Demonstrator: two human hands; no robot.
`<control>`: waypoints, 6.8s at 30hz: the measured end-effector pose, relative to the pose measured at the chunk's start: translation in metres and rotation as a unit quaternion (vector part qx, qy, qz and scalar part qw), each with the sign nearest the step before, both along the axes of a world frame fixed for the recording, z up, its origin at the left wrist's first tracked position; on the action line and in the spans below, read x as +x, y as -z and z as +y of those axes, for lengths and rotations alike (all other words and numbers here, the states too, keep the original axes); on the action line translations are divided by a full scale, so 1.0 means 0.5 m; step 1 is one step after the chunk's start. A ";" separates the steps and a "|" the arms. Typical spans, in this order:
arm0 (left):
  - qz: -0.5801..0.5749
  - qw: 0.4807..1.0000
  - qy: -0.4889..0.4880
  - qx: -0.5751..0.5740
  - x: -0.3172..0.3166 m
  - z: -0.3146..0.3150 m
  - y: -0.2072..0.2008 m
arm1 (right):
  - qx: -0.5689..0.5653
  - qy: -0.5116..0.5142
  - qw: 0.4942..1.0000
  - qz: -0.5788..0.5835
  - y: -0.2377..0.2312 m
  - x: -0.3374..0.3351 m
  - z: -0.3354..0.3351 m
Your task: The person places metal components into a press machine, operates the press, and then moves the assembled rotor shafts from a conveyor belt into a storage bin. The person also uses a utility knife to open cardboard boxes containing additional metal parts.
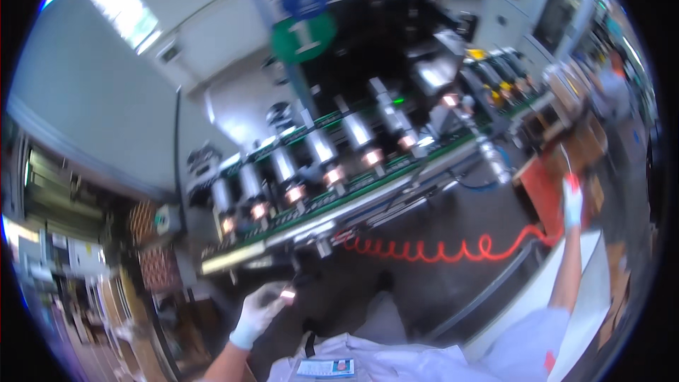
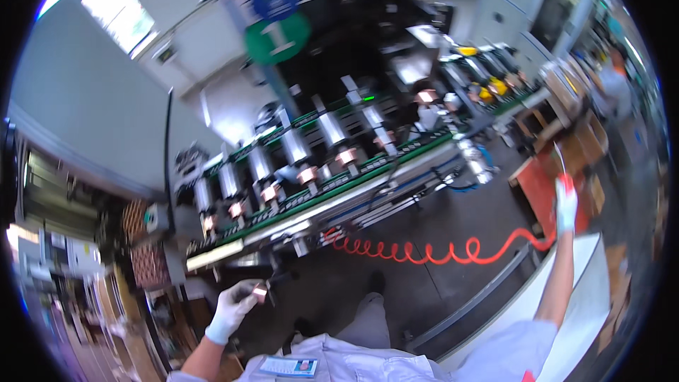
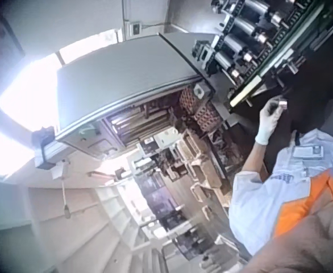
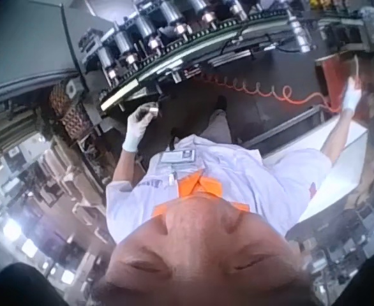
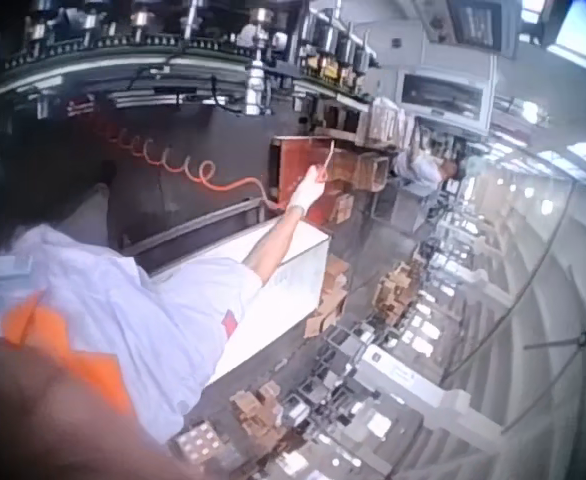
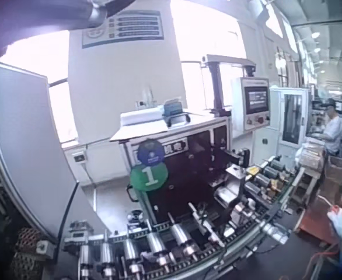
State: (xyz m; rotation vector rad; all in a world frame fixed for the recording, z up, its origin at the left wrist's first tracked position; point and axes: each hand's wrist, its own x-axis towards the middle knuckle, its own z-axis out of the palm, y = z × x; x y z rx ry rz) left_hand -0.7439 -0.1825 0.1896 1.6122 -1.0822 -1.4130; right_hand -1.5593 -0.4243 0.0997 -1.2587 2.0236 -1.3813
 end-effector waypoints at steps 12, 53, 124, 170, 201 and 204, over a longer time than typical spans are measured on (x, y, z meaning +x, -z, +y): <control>0.094 0.991 -0.094 0.011 0.280 0.386 0.033 | 0.105 -0.308 0.933 0.157 -0.134 0.957 0.381; 0.080 0.940 -0.324 -0.078 1.381 0.634 0.058 | -0.050 -0.467 0.878 -0.089 -0.112 3.154 0.143; -0.704 0.702 -0.095 -0.048 1.925 0.553 0.094 | -0.140 -0.756 0.529 0.360 -0.126 2.931 0.479; -0.369 0.841 -0.197 -0.342 1.655 0.274 -0.094 | 0.068 -0.534 0.825 -0.170 -0.244 3.093 0.084; -0.511 0.815 -0.005 -0.273 1.683 -0.216 -0.256 | -0.119 -0.733 0.585 0.327 -0.056 2.881 0.398; -0.535 0.799 -0.018 -0.273 1.681 -0.229 -0.217 | -0.102 -0.713 0.626 0.298 -0.064 2.870 0.409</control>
